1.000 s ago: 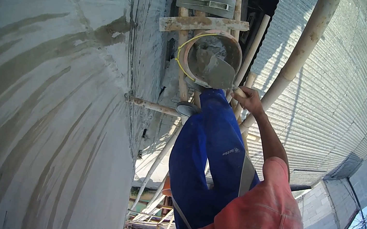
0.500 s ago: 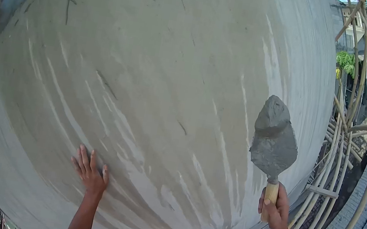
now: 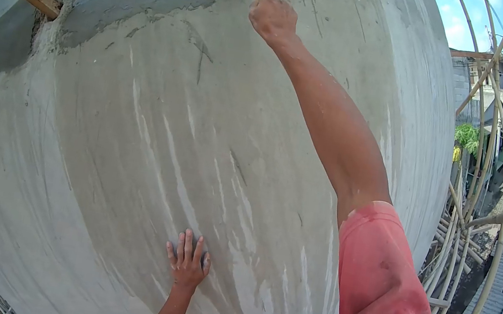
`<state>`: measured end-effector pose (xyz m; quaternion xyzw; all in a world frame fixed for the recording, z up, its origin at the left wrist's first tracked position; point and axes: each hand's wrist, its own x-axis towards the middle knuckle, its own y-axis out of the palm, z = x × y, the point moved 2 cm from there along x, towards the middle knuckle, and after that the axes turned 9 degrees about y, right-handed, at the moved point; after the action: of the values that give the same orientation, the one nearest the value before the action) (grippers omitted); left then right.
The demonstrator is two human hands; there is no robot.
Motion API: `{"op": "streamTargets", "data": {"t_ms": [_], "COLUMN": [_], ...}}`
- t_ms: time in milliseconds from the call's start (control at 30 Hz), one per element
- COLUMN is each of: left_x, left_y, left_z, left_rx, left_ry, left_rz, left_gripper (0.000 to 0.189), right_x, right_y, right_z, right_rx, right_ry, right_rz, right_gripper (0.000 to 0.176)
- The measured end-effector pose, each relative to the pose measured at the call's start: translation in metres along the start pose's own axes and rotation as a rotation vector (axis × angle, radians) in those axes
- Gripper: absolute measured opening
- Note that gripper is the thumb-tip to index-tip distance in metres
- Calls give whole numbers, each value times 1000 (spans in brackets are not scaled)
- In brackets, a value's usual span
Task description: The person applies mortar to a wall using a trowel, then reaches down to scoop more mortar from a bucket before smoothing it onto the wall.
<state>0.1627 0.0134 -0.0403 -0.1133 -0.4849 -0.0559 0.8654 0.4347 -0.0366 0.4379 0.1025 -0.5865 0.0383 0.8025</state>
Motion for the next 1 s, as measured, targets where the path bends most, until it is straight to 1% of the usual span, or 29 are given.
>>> {"op": "streamTargets", "data": {"t_ms": [67, 167, 200, 233, 300, 367, 433, 533, 600, 733, 767, 800, 833, 900, 933, 1000], "left_x": [1, 1, 1, 3, 1, 4, 6, 4, 4, 3, 4, 4, 4, 4, 3, 4], "left_y": [-1, 0, 1, 3, 1, -1, 1, 0, 0, 1, 1, 0, -2, -2, -1, 0], "left_z": [-1, -2, -2, -2, -3, -2, -3, -3, -5, -3, -3, -3, -3, -4, -4, -3], "left_rx": [-9, -33, -34, -28, -27, -23, -31, -38, -37, -25, -23, -29, -21, -9, -12, -4], "left_ry": [-8, -21, -19, -20, -24, -47, -38, -29, -27, -26, -31, -30, -28, -35, -35, -35], "left_rz": [-4, -5, -4, -19, -16, -7, -2, 2, -3, -9, -8, -2, 2, 1, -6, -24], "left_gripper": [42, 42, 42, 42, 42, 39, 41, 43, 44, 43, 43, 43, 43, 44, 44, 44], "right_x": [12, 3, -1, 0, -4, -8, -12, -31, -40, -52, -51, -52, -57, -59, -59, -54], "right_y": [22, 35, 36, 34, 31, 28, 21, 7, -1, -6, -6, -8, -9, -14, -17, -22], "right_z": [8, 17, 17, 16, 9, -1, -18, -52, -67, -83, -87, -87, -88, -84, -79, -69], "right_rx": [-52, -158, -224, -225, -261, -282, -314, -342, -393, -423, -384, -346, -350, -303, -299, -190], "right_ry": [-28, -70, -78, -78, -147, -144, -147, -108, -71, -37, -23, -11, -10, 67, 63, 107], "right_rz": [11, 51, 80, 79, 74, 93, 106, 121, 174, 182, 137, 94, 103, 92, 92, 62], "right_gripper": [47, 49, 49, 49, 48, 47, 46, 47, 44, 44, 43, 43, 43, 43, 43, 41]}}
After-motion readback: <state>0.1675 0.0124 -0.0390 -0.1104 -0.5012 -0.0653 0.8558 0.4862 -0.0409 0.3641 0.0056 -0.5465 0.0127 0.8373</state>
